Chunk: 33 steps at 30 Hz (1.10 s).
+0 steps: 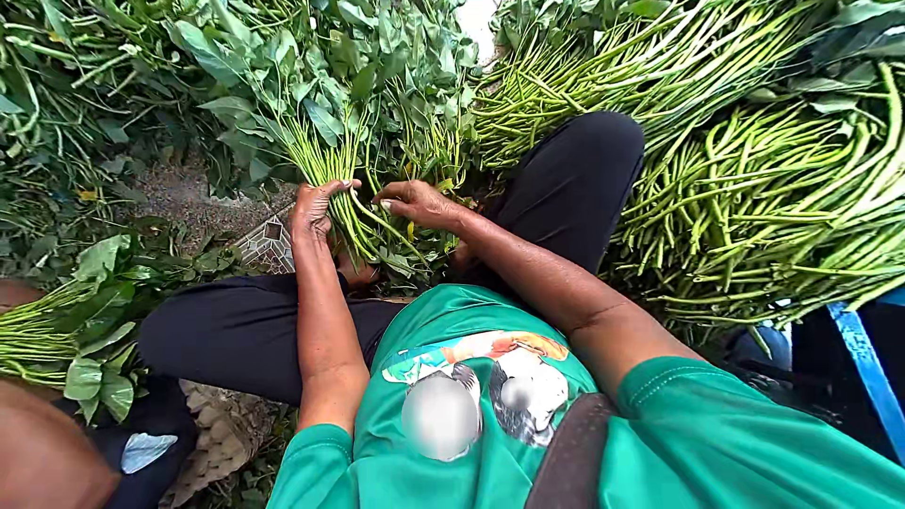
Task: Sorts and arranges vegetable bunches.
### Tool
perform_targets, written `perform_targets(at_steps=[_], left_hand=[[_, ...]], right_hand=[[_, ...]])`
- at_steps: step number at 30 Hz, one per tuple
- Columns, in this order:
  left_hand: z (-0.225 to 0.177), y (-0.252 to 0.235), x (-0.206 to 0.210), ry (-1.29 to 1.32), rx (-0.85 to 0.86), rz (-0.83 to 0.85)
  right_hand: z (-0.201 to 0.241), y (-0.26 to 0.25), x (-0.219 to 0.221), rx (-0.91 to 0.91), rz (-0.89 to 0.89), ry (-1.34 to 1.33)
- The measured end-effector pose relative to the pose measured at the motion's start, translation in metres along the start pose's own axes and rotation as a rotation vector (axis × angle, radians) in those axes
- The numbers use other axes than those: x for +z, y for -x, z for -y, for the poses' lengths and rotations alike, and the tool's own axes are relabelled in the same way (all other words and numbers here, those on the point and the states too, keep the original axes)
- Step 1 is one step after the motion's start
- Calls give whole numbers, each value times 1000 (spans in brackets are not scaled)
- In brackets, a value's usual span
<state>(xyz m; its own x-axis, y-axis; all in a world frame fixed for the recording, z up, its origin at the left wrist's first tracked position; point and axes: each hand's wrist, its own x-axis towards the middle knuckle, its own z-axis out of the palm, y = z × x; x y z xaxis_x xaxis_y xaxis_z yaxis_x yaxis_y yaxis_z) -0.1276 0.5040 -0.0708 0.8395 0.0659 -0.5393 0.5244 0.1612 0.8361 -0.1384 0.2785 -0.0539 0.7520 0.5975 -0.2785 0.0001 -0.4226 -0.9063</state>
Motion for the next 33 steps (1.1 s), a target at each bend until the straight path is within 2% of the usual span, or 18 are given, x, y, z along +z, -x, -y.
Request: perform_targets(at_steps=[2, 4, 6, 7, 8, 10, 11, 12, 14, 16, 17, 20, 22, 25, 28, 29, 30, 33], left_hand=[[3, -1, 3, 26, 8, 11], [6, -4, 3, 35, 7, -2], [8, -5, 1, 55, 2, -13], [7, -6, 0, 62, -5, -21], [7, -6, -1, 67, -14, -37], [5, -5, -5, 61, -31, -36], [3, -3, -6, 52, -33, -28], [2, -2, -7, 45, -32, -18], [1, -1, -7, 36, -27, -4], [0, 1, -5, 16, -22, -1], [0, 3, -3, 7, -22, -2], [-1, 4, 0, 5, -12, 15], [0, 3, 0, 21, -13, 30], [3, 2, -1, 55, -38, 22], [3, 0, -1, 52, -49, 4], [5, -1, -2, 49, -49, 11], [6, -2, -1, 52, -48, 17], [5, 1, 4, 47, -38, 32]], right_hand=[[2, 4, 17, 61, 76, -227], [4, 14, 33, 95, 70, -233], [4, 29, 44, 53, 71, -28], [7, 39, 46, 26, 134, 121], [14, 48, 42, 21, 262, 266], [33, 56, 26, 126, 584, 492], [35, 55, 18, 187, 640, 581], [33, 52, 8, 230, 595, 650], [28, 41, -13, 243, 357, 742], [23, 25, -29, 142, 124, 689], [23, 17, -31, 89, 80, 601], [30, 8, -15, 40, 189, 285], [23, 10, 8, -12, 256, 229], [13, 25, 38, -251, 83, 306], [25, 39, 47, -603, -223, 377], [29, 38, 44, -606, -299, 369], [29, 33, 35, -512, -340, 372], [11, -5, 5, -2, -242, 462]])
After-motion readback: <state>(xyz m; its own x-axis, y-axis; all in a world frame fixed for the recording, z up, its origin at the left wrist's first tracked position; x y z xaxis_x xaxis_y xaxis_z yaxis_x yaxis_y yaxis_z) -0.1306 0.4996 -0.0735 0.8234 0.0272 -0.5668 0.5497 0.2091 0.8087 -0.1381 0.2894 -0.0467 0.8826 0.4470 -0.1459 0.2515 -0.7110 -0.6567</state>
